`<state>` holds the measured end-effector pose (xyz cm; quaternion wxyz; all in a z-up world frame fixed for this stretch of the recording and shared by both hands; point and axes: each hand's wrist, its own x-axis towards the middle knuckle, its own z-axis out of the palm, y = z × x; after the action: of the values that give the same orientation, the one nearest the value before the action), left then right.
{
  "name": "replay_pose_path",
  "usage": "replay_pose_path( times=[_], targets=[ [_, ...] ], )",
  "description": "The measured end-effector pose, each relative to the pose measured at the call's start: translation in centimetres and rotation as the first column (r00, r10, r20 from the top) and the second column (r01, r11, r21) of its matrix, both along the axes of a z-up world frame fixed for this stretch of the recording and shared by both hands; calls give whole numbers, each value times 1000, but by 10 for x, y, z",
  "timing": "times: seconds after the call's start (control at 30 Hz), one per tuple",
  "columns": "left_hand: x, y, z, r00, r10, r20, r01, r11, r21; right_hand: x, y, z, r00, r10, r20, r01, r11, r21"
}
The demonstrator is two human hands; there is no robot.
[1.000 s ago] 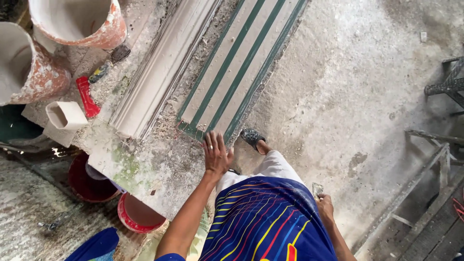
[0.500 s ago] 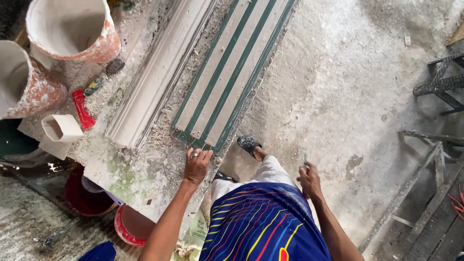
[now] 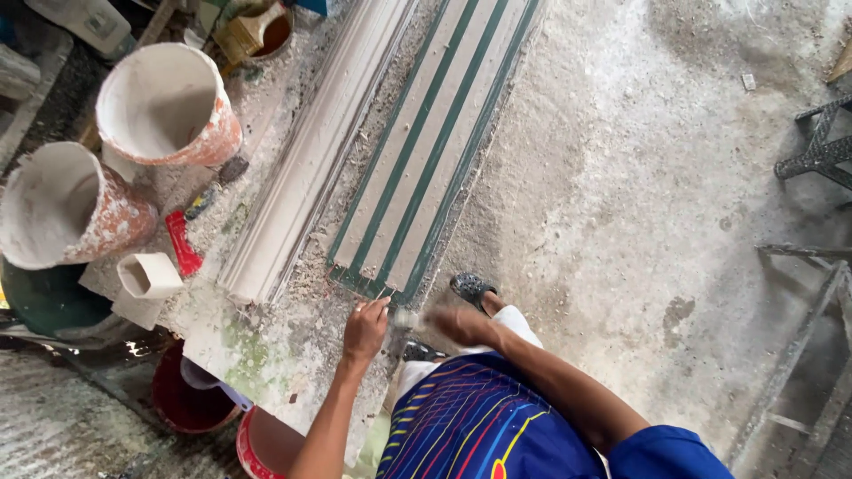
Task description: Scraping excess material from the edges of a long decorative mold using a hand tool.
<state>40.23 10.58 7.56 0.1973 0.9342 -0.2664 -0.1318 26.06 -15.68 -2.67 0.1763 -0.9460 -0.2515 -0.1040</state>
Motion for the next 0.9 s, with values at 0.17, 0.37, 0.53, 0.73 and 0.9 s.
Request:
replay_pose_path(
  times=[0.17, 0.37, 0.53, 0.73, 0.9],
  targets=[
    [-36, 27, 40, 908, 373, -190, -416, 853, -314, 10, 8, 166, 576, 119, -809, 521, 708, 476],
    [-75, 51, 9, 699, 690, -189, -715, 667, -209, 36, -23, 188, 505, 238, -830, 838, -366, 405],
    [-36, 24, 30, 740, 628, -238, -661, 618, -425, 61, -33, 241, 367, -9, -930, 920, -146, 364],
    [24, -54, 54, 848, 480, -227, -519, 663, -540, 129, -73, 254, 477, -262, -839, 857, 349, 379],
    [72, -125, 35, 904, 371, -212, -426, 740, -520, 266, -143, 246, 797, -302, -523, 511, 799, 317]
  ],
)
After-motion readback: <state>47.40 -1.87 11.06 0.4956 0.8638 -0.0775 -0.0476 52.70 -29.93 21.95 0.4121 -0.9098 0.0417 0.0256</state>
